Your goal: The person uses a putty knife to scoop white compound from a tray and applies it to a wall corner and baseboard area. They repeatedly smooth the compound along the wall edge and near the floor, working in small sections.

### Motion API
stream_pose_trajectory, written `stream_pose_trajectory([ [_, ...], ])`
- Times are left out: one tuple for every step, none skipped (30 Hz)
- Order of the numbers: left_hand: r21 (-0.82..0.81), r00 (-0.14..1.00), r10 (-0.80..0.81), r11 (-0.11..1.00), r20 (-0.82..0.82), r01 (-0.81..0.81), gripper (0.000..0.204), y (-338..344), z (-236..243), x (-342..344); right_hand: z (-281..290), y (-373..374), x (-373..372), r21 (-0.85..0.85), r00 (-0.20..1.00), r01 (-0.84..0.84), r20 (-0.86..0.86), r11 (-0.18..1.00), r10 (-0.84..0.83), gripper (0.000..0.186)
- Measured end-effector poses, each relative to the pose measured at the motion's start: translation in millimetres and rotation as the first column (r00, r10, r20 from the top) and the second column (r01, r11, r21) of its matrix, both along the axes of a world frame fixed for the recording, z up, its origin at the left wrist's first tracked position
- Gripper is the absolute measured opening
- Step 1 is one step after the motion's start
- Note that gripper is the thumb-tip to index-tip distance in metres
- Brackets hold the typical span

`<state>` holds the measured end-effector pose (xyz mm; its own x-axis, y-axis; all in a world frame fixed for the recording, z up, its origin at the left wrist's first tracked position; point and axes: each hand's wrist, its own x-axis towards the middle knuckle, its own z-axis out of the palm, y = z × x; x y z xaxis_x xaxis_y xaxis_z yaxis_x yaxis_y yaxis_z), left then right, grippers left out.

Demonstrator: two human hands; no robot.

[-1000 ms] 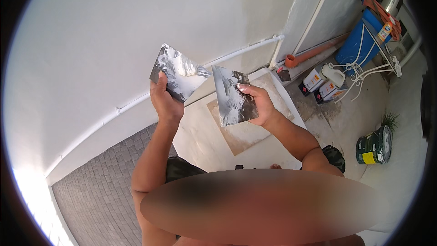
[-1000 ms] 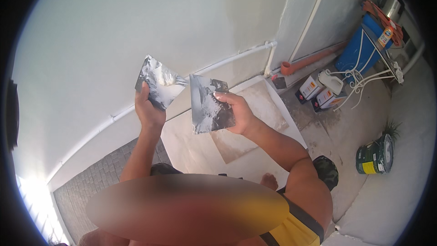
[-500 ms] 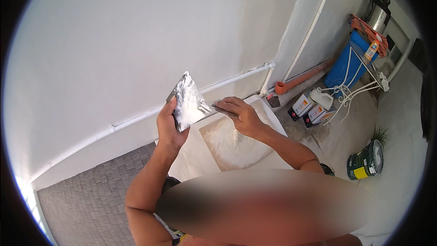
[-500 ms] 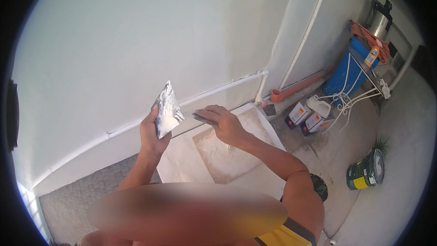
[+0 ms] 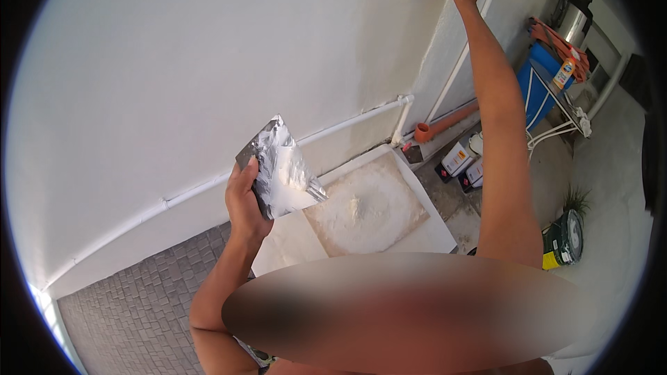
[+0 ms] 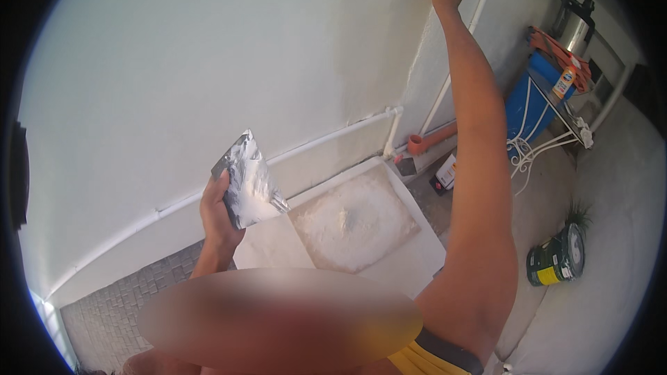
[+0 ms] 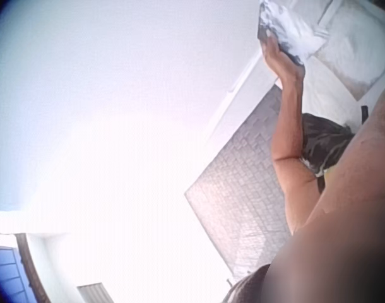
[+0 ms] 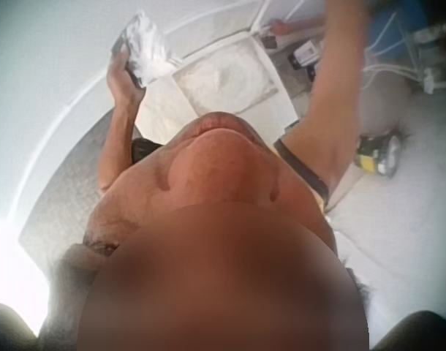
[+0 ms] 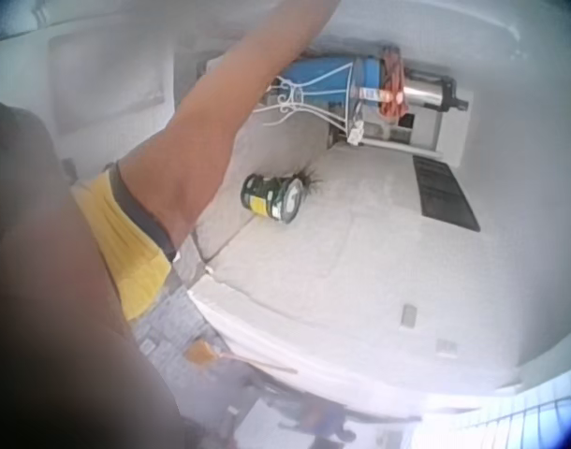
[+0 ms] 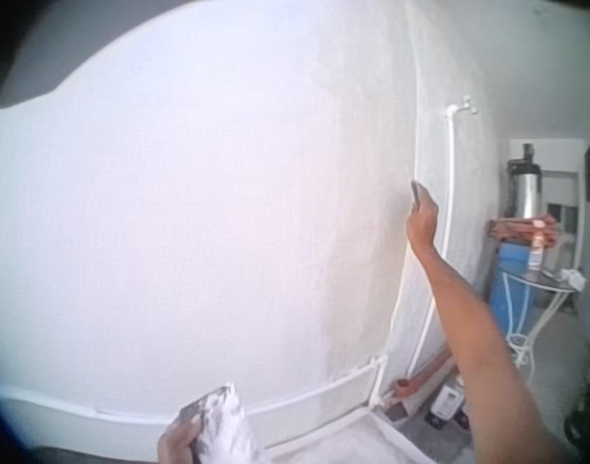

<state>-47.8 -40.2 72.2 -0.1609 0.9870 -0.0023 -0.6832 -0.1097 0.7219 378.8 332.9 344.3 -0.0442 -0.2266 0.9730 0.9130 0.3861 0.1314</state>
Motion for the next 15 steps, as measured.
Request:
stream_pose_trajectory([
  [0.001,1.000,-0.003,1.000,-0.008,0.003,0.036,0.5,-0.9,-0.4,7.9,5.5,1.6,-0.003,0.999,-0.014,-0.035,1.000,0.014,0.036],
  [-0.013,1.000,0.005,1.000,-0.018,-0.005,0.036,1.8,-1.7,-0.8,13.7,8.9,1.8,-0.013,1.000,-0.006,0.011,1.000,0.006,0.036],
  [-0.001,1.000,-0.007,1.000,-0.017,0.007,0.036,3.1,-2.9,-1.1,15.4,10.9,1.3,-0.023,0.998,0.002,0.059,1.000,-0.001,0.037],
  [-0.003,1.000,-0.009,1.000,-0.018,0.009,0.035,4.1,-4.4,-1.4,13.6,11.2,-1.1,-0.035,0.994,0.010,0.108,0.999,-0.006,0.038],
  [-0.008,1.000,-0.012,1.000,-0.021,0.012,0.035,5.6,-5.9,-1.0,8.5,10.1,-4.2,-0.098,0.991,-0.040,0.122,0.994,0.052,0.039],
  [-0.009,1.000,-0.019,1.000,-0.022,0.019,0.035,6.8,-7.4,-1.4,-0.1,9.4,-8.5,-0.162,0.985,-0.087,0.132,0.983,0.109,0.039],
  [-0.010,0.999,-0.028,1.000,-0.025,0.027,0.035,8.3,-8.9,-1.5,-10.3,8.1,-12.5,-0.224,0.977,-0.130,0.139,0.966,0.164,0.040],
  [-0.019,0.999,-0.030,0.999,-0.034,0.030,0.034,9.8,-10.3,-1.3,-23.6,5.4,-14.3,-0.204,0.977,-0.088,0.174,0.975,0.125,0.040],
  [-0.019,0.999,-0.035,0.999,-0.031,0.035,0.034,11.1,-11.6,-1.3,-41.2,3.8,-16.3,-0.183,0.975,-0.049,0.206,0.982,0.087,0.040],
  [-0.030,0.999,-0.031,0.999,-0.032,0.030,0.034,12.0,-12.6,-0.9,-59.4,3.5,-17.6,-0.160,0.970,-0.014,0.237,0.987,0.052,0.040],
  [-0.061,0.999,-0.008,0.998,-0.038,0.006,0.033,12.8,-13.4,-1.1,-76.9,3.6,-16.2,-0.153,0.959,0.023,0.282,0.988,0.021,0.050],
  [-0.045,0.999,-0.022,0.999,-0.032,0.021,0.033,13.4,-14.1,-0.3,-94.6,3.1,-10.6,-0.142,0.945,0.060,0.327,0.988,-0.010,0.060],
  [-0.047,0.999,-0.020,0.999,-0.031,0.019,0.033,13.9,-14.5,-0.3,-110.3,2.4,-4.0,-0.112,0.928,0.078,0.371,0.991,-0.031,0.072],
  [-0.049,0.999,-0.019,0.999,-0.030,0.018,0.033,14.1,-14.5,0.0,-124.1,1.4,4.1,-0.153,0.908,0.137,0.413,0.979,-0.062,0.073],
  [-0.049,0.999,-0.025,0.999,-0.040,0.023,0.034,14.3,-14.1,0.1,-137.0,-0.5,13.5,-0.174,0.887,0.177,0.455,0.969,-0.080,0.075],
])
